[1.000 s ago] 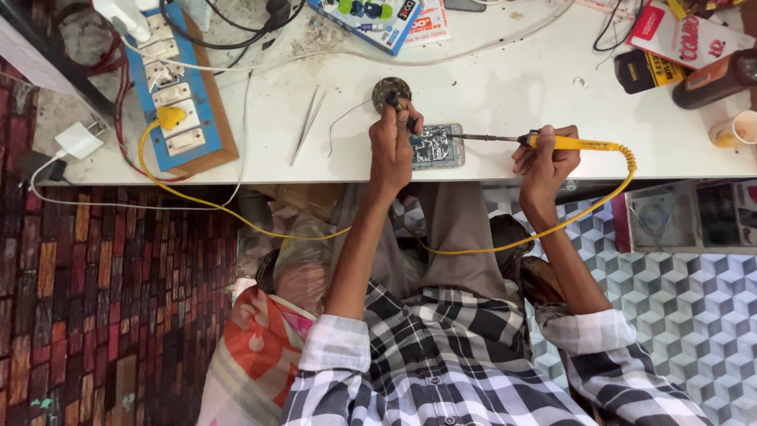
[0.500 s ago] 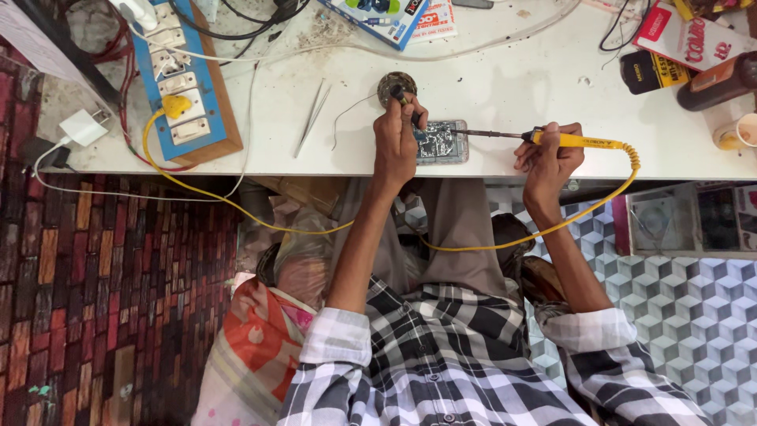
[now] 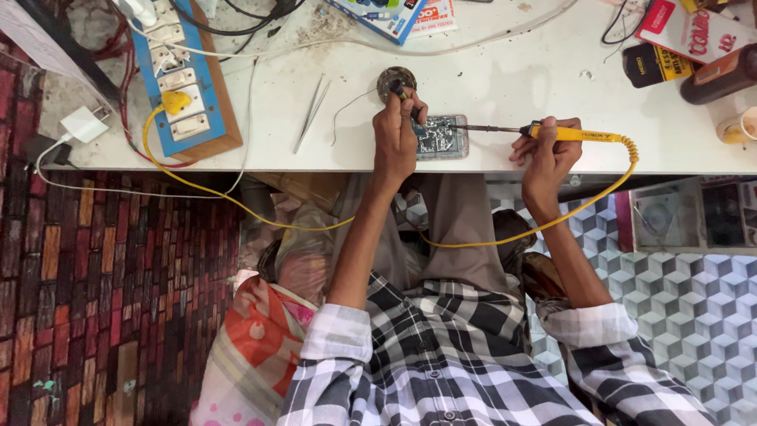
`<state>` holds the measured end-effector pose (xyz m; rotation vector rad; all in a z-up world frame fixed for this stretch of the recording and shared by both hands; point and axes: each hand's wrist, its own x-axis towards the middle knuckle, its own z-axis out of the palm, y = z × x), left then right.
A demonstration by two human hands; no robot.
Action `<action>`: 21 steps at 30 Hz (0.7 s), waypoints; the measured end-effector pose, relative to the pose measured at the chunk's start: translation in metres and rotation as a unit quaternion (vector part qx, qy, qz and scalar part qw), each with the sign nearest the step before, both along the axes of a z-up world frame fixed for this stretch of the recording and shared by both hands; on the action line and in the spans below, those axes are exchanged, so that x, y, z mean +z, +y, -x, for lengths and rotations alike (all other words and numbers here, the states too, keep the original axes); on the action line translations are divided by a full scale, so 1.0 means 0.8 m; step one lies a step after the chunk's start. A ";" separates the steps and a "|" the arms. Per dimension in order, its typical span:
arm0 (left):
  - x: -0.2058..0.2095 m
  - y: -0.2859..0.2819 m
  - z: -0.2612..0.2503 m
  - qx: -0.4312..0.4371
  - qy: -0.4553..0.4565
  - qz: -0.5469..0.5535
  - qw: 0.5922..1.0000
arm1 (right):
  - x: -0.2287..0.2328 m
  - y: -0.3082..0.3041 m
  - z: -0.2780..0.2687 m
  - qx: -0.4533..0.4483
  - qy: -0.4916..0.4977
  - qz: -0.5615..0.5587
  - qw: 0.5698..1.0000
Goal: The person uses a soldering iron and solder wire to solder components on a small circuit board placed on a workbench. They repeatedly apply heat and solder to different points on the board while holding the board steady with the other hand.
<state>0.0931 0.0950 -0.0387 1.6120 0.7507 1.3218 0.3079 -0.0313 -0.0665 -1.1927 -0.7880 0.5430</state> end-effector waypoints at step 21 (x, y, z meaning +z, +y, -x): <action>0.002 0.002 -0.002 0.019 0.022 -0.002 1.000 | -0.006 0.005 -0.005 -0.003 0.016 -0.028 0.999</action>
